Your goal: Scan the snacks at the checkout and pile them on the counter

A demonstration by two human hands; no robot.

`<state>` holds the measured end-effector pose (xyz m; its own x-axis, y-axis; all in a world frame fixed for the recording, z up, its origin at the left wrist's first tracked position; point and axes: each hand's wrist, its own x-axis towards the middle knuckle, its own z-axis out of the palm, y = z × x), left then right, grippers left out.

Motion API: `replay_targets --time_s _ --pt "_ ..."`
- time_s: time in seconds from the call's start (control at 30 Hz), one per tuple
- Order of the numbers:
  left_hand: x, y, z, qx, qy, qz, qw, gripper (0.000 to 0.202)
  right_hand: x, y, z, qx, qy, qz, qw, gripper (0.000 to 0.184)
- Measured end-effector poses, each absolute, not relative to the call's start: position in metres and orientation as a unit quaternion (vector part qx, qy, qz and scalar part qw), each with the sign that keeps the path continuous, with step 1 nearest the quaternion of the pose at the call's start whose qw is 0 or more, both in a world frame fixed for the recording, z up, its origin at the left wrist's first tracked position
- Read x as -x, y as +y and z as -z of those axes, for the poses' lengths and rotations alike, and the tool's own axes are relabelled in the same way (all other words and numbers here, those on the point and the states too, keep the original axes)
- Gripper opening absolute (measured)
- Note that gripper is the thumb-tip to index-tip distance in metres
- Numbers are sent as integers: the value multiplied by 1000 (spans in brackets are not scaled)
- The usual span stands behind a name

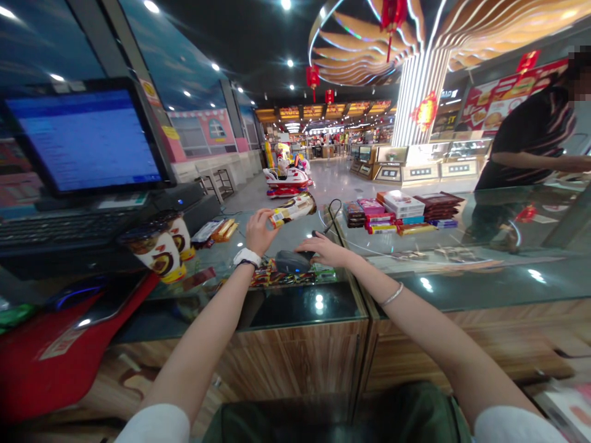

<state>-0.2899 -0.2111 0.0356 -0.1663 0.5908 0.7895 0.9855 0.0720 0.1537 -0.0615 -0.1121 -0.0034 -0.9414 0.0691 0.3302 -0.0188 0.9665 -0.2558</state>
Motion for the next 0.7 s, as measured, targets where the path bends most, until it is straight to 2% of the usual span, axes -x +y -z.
replay_targets --time_s 0.13,0.3,0.43,0.53,0.7 --pt "290 -209 -35 584 -668 367 279 35 66 -102 9 22 -974 -133 181 63" --pt "287 -208 -37 595 -650 390 267 37 76 -94 16 -18 -963 -162 216 58" --pt "283 -208 -38 603 -632 414 255 39 79 -91 20 2 -943 -220 250 63" --pt "277 -208 -40 606 -617 439 245 40 78 -89 17 98 -880 -329 329 62" --pt "253 -205 -48 611 -580 490 226 41 71 -101 -3 229 -629 -589 453 47"
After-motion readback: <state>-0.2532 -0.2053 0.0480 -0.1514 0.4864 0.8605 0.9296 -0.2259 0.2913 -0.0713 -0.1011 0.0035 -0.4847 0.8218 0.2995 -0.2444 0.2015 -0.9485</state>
